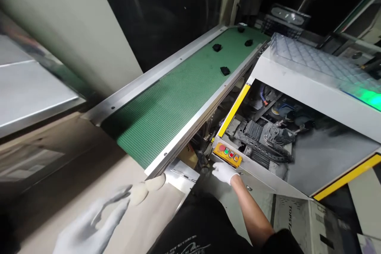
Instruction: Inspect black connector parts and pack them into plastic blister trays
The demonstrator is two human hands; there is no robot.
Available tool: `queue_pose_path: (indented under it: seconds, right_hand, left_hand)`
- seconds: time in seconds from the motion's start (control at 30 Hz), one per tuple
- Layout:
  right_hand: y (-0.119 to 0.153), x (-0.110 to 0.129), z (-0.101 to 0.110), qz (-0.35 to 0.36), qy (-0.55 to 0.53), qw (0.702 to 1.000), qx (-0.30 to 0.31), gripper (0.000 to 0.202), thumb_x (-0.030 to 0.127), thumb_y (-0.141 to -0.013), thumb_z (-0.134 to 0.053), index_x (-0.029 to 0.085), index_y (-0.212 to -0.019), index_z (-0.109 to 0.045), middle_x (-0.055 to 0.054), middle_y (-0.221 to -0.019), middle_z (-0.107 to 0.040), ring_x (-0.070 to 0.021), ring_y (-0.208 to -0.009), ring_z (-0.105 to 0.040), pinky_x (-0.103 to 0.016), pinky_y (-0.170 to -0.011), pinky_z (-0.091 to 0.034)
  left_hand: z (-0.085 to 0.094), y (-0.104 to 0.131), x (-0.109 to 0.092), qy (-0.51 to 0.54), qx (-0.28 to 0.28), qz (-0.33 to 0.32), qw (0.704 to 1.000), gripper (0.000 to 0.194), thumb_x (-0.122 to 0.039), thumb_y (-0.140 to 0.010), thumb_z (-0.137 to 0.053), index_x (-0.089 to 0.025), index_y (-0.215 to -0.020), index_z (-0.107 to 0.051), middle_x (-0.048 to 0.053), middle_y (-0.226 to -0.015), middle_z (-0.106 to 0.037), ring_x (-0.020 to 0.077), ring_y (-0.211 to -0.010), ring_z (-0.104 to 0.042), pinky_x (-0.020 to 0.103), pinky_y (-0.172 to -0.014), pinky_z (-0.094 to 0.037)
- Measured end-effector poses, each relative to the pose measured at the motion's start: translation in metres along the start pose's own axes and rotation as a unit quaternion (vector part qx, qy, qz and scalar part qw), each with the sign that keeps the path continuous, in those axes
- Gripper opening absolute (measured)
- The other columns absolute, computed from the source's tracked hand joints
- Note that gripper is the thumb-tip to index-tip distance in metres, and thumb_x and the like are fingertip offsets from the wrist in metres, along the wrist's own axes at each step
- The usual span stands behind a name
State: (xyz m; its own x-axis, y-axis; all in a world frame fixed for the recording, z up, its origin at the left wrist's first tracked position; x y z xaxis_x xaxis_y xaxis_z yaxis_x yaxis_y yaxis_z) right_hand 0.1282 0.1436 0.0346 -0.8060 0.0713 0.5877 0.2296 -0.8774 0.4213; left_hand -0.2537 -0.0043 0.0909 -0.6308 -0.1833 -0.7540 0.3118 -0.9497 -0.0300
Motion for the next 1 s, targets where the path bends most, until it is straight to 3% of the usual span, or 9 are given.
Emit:
queue_pose_path:
  seconds: [0.13,0.2,0.3,0.47,0.6,0.73,0.87,0.93,1.0]
  right_hand:
    - [-0.02,0.097,0.07,0.144,-0.01,0.989,-0.038,0.03,0.031,-0.091,-0.067,0.023,-0.116,-0.081,-0.005,-0.104,-0.082,-0.023,-0.098,-0.075,-0.036,-0.096,-0.059]
    - [-0.048,0.152,0.121,0.194,0.041,0.966,-0.164,0.036,0.031,-0.097,-0.059,0.022,-0.125,-0.078,-0.007,-0.119,-0.079,-0.0241,-0.112,-0.072,-0.038,-0.107,-0.055]
    - [-0.116,0.209,0.199,0.141,0.181,0.912,-0.339,0.049,0.015,-0.096,-0.053,0.017,-0.143,-0.067,-0.014,-0.141,-0.069,-0.0309,-0.131,-0.063,-0.049,-0.119,-0.046]
    - [-0.248,0.235,0.285,-0.038,0.268,0.903,-0.332,0.079,0.009,-0.084,-0.073,0.007,-0.158,-0.047,-0.029,-0.149,-0.054,-0.0405,-0.134,-0.058,-0.062,-0.107,-0.053]
    - [-0.309,0.237,0.316,-0.077,0.286,0.927,-0.232,0.046,0.004,-0.083,-0.073,-0.001,-0.128,-0.071,-0.028,-0.125,-0.07,-0.0399,-0.125,-0.066,-0.06,-0.101,-0.056]
    - [-0.28,0.235,0.309,0.053,0.246,0.931,-0.264,0.039,0.001,-0.084,-0.065,0.005,-0.121,-0.076,-0.025,-0.123,-0.073,-0.0386,-0.123,-0.069,-0.058,-0.105,-0.056]
    - [-0.154,0.191,0.227,0.295,-0.029,0.918,-0.263,0.062,0.009,-0.089,-0.054,0.033,-0.144,-0.068,-0.007,-0.144,-0.068,-0.0299,-0.137,-0.062,-0.054,-0.121,-0.05]
    - [-0.095,0.15,0.17,0.245,-0.173,0.941,-0.154,0.069,0.018,-0.082,-0.062,0.05,-0.144,-0.067,0.002,-0.141,-0.071,-0.029,-0.134,-0.066,-0.049,-0.115,-0.056]
    - [-0.061,0.104,0.124,0.121,-0.28,0.951,-0.058,0.069,0.028,-0.066,-0.072,0.071,-0.119,-0.072,0.015,-0.127,-0.076,-0.0303,-0.123,-0.073,-0.046,-0.095,-0.065]
  left_hand:
    - [0.014,-0.099,-0.085,0.069,0.045,-0.196,0.977,0.035,-0.055,-0.097,-0.062,-0.028,-0.113,-0.078,0.006,-0.113,-0.081,0.0299,-0.1,-0.078,0.044,-0.096,-0.064]
    - [0.007,-0.14,-0.106,0.078,0.06,-0.24,0.966,0.038,-0.054,-0.097,-0.062,-0.025,-0.115,-0.078,0.007,-0.114,-0.081,0.0294,-0.103,-0.077,0.045,-0.101,-0.062]
    - [-0.013,-0.182,-0.116,0.091,0.083,-0.25,0.96,0.04,-0.052,-0.097,-0.062,-0.021,-0.116,-0.078,0.008,-0.116,-0.08,0.0289,-0.107,-0.076,0.046,-0.106,-0.059]
    - [-0.046,-0.211,-0.11,0.086,0.111,-0.205,0.969,0.041,-0.053,-0.094,-0.063,-0.02,-0.115,-0.077,0.01,-0.117,-0.08,0.028,-0.108,-0.077,0.045,-0.105,-0.062]
    - [-0.059,-0.247,-0.118,0.069,0.124,-0.16,0.977,0.042,-0.056,-0.092,-0.065,-0.022,-0.113,-0.077,0.009,-0.117,-0.081,0.0283,-0.108,-0.077,0.045,-0.105,-0.062]
    - [-0.068,-0.333,-0.16,0.06,0.13,-0.135,0.98,0.045,-0.055,-0.089,-0.068,-0.02,-0.117,-0.075,0.01,-0.121,-0.08,0.0305,-0.11,-0.076,0.048,-0.106,-0.06]
    - [-0.097,-0.457,-0.238,0.041,0.039,-0.13,0.99,0.041,-0.035,-0.09,-0.068,-0.011,-0.123,-0.073,0.016,-0.128,-0.076,0.0309,-0.117,-0.072,0.045,-0.11,-0.055]
    - [-0.123,-0.518,-0.284,0.0,0.014,-0.146,0.989,0.047,-0.03,-0.092,-0.067,-0.001,-0.129,-0.068,0.021,-0.133,-0.072,0.0341,-0.126,-0.067,0.045,-0.113,-0.05]
    - [-0.155,-0.57,-0.326,-0.033,0.02,-0.147,0.988,0.061,-0.032,-0.095,-0.065,0.009,-0.139,-0.056,0.027,-0.144,-0.063,0.0402,-0.138,-0.058,0.046,-0.116,-0.044]
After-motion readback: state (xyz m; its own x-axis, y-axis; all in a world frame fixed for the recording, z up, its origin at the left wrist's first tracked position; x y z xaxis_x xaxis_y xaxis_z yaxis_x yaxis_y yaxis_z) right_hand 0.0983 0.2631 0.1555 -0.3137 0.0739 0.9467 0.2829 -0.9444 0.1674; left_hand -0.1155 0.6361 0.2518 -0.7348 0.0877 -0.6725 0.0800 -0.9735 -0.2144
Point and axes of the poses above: each hand's wrist, its own y-axis away from the middle knuckle, its own z-axis out of the back of the hand, x = y × z, the point moved 1 cm from there along -y, towards the middle knuckle
